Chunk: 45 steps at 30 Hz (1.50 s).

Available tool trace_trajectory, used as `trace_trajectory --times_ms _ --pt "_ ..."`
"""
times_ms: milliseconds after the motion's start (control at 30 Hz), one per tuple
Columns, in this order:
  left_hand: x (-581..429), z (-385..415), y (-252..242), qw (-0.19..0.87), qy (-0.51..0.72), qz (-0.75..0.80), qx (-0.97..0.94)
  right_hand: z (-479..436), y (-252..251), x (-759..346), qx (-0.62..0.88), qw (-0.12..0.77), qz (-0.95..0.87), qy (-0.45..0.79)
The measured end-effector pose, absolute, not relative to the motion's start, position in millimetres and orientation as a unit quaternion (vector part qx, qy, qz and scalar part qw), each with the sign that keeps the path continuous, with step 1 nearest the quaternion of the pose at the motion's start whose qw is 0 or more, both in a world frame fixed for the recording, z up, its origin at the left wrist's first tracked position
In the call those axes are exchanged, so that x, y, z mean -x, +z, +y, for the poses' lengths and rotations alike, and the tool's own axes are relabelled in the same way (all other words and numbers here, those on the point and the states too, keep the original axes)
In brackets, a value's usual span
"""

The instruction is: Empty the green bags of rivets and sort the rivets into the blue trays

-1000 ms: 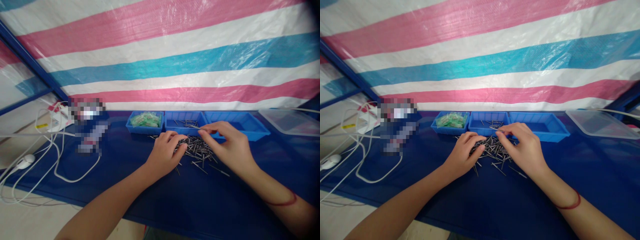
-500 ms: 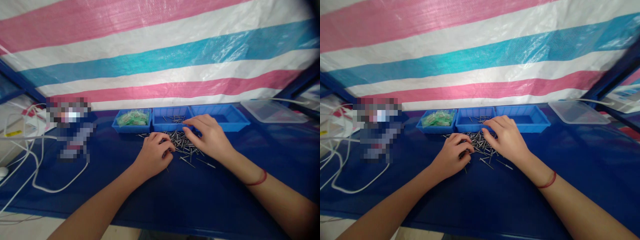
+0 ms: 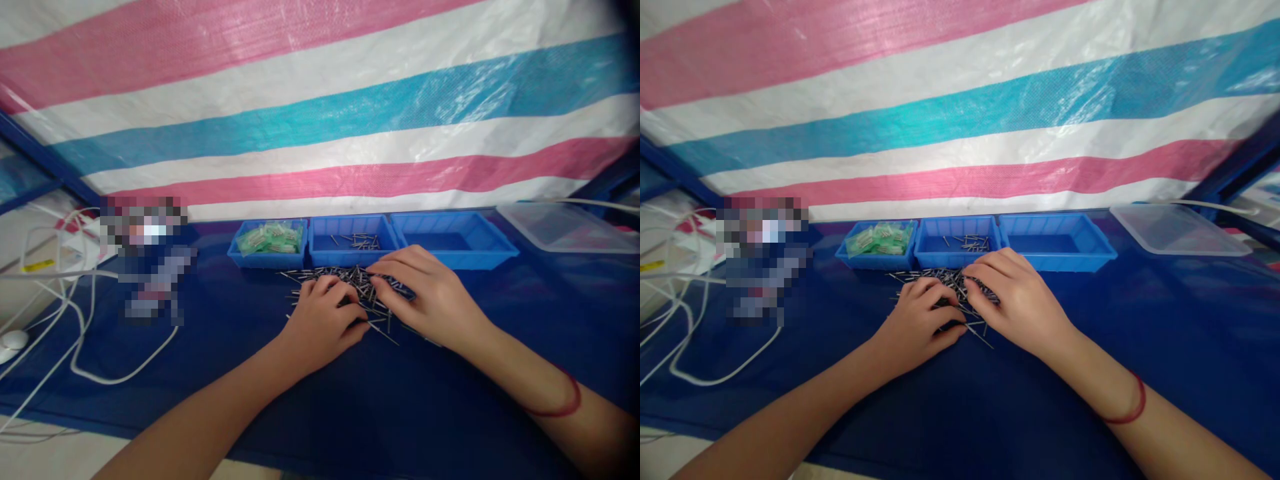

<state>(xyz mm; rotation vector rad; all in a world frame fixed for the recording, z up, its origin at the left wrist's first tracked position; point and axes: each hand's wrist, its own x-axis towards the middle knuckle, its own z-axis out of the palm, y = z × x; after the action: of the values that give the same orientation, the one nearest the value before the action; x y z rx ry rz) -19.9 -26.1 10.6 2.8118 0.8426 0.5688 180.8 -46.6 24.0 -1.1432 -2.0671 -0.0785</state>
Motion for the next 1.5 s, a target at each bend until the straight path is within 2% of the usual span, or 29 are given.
trace_trajectory --times_ms 267,400,600,800,1033,1267,1500 --pt "23.5 -25.3 20.4 0.032 0.233 0.332 -0.913 -51.0 23.8 -174.8 0.438 0.351 -0.827 0.017" --pt "28.5 -23.2 25.3 0.073 0.290 0.365 -0.882 -50.4 22.0 -172.3 0.435 0.337 -0.832 0.070" --pt "25.5 -24.4 24.8 0.159 0.337 0.365 -0.853 -48.6 18.1 -173.1 0.445 0.394 -0.784 0.176" --pt "25.1 -24.7 24.2 0.189 0.350 0.344 -0.851 -54.7 22.0 -169.8 0.452 0.415 -0.754 0.233" --pt "25.8 -25.1 20.8 0.199 0.359 0.315 -0.856 -55.3 23.0 -169.6 0.479 0.456 -0.708 0.247" --pt "23.9 -25.7 20.2 0.213 0.352 0.299 -0.861 -59.6 20.3 -169.0 0.458 0.451 -0.714 0.278" --pt "27.8 -22.0 23.9 0.202 0.374 0.304 -0.853 -56.0 24.0 -174.0 0.428 0.443 -0.763 0.195"
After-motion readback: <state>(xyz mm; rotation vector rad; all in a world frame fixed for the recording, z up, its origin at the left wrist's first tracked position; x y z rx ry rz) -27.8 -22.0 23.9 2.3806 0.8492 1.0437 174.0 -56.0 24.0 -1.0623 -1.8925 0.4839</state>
